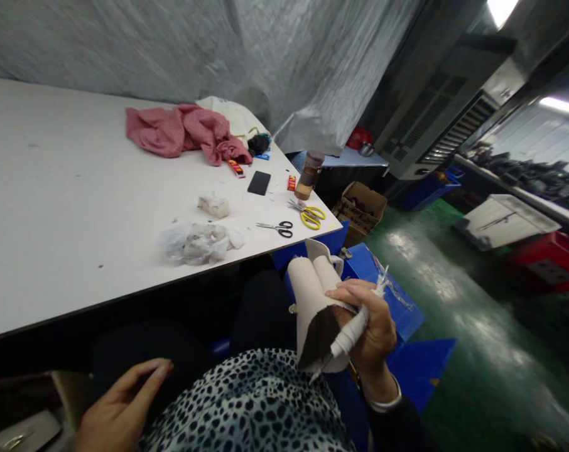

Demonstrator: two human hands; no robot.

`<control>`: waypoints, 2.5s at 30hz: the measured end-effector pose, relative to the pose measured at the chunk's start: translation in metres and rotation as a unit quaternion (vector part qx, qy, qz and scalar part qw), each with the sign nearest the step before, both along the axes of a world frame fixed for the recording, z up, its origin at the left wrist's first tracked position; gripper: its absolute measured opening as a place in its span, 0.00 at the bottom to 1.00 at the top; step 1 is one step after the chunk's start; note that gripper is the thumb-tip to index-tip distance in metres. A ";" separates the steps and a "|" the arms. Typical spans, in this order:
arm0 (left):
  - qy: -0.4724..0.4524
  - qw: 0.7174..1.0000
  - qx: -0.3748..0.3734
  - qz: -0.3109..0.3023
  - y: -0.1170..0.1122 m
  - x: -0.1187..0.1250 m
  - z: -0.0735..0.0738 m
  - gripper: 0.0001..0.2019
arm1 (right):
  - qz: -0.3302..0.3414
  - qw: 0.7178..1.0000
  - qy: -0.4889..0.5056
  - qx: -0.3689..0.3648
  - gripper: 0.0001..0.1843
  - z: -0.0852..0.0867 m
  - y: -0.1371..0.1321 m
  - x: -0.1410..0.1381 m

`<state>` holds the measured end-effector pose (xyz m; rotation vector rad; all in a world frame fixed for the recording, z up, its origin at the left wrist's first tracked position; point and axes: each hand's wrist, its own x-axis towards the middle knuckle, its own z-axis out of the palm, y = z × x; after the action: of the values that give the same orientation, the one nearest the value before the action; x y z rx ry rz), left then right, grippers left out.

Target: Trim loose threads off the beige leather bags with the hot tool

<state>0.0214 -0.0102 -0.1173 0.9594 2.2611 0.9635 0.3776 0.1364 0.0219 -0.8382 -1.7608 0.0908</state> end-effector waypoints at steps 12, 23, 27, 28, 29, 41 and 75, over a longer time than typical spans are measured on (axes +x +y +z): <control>-0.064 0.997 -0.041 0.005 0.001 0.008 0.024 0.22 | 0.057 0.997 -0.054 0.013 0.20 0.007 -0.002 -0.022; -0.054 0.998 -0.042 0.012 -0.003 0.006 0.020 0.21 | 0.063 0.997 -0.033 -0.031 0.16 0.000 0.002 -0.030; -0.081 0.996 -0.033 0.013 -0.002 0.004 0.016 0.22 | 0.053 0.993 0.032 -0.096 0.12 -0.003 0.009 -0.034; -0.087 0.996 -0.033 0.011 -0.002 0.004 0.015 0.23 | 0.061 0.991 0.052 -0.109 0.12 -0.004 0.010 -0.035; -0.090 0.995 -0.035 0.011 -0.001 0.004 0.014 0.23 | 0.070 0.988 0.067 -0.119 0.12 -0.005 0.011 -0.036; -0.103 0.993 -0.035 0.034 -0.005 0.006 0.013 0.26 | 0.156 0.985 -0.003 -0.073 0.16 -0.003 0.000 -0.055; -0.122 0.992 -0.018 0.036 -0.009 0.004 0.008 0.26 | 0.146 0.986 0.020 -0.079 0.18 -0.002 -0.002 -0.066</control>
<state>0.0251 -0.0191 -0.1095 0.7069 2.1120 1.0072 0.3116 0.1349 0.0201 -0.6802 -1.8459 0.4439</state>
